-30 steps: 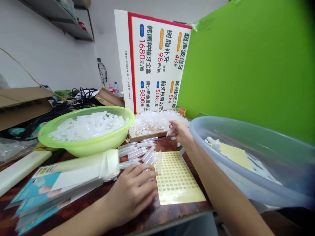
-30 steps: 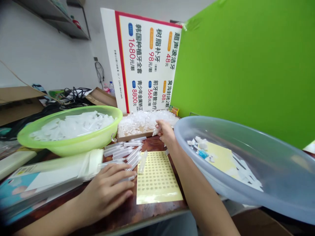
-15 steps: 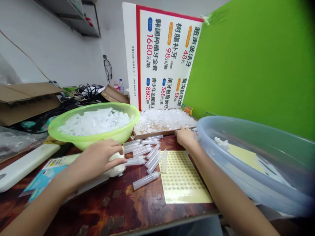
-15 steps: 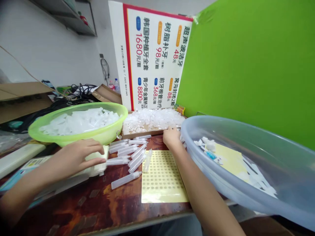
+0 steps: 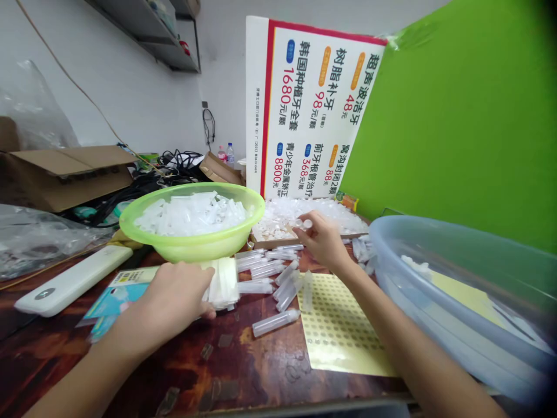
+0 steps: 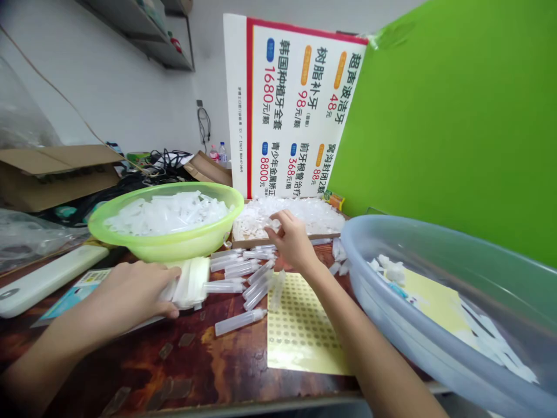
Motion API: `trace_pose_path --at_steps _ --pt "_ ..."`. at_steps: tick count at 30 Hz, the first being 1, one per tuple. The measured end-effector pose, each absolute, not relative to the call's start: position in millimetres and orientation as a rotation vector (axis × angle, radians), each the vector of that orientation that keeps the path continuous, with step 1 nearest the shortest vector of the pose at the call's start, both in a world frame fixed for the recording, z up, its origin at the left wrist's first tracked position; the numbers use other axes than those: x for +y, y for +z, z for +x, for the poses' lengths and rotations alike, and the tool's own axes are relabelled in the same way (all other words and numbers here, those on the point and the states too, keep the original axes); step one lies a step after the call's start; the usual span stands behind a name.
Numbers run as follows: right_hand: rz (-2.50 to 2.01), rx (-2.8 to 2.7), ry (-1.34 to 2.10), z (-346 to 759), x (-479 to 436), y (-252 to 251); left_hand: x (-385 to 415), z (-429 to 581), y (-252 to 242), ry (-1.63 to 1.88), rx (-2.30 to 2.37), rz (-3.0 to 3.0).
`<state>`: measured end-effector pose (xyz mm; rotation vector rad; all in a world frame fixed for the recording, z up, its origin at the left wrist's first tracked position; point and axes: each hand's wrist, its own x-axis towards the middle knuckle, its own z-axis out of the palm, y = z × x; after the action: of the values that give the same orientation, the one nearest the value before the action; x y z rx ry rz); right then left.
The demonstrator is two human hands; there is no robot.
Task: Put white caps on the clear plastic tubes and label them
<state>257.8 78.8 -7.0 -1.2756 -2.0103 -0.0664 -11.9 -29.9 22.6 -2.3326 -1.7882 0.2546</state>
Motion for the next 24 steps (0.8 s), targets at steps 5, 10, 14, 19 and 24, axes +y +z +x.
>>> trace_pose_path --at_steps 5,10,14,19,24 --pt "-1.0 -1.814 0.171 243.5 60.0 1.1 -31.7 -29.3 21.4 0.101 -1.695 -2.437" --pt "-0.817 -1.747 0.221 234.7 48.2 3.6 -35.4 -30.0 39.3 -0.125 -1.73 -2.486" --pt "-0.685 -1.756 0.153 229.6 40.6 2.9 -43.3 -17.8 49.9 -0.669 -1.758 -2.411" --pt "-0.495 -1.776 0.094 220.6 25.6 7.4 -42.8 -9.0 43.4 -1.404 -1.629 -2.157" --pt "-0.304 -1.808 -0.297 217.8 16.4 9.4 -33.1 -9.5 35.1 -1.316 -1.681 -2.367"
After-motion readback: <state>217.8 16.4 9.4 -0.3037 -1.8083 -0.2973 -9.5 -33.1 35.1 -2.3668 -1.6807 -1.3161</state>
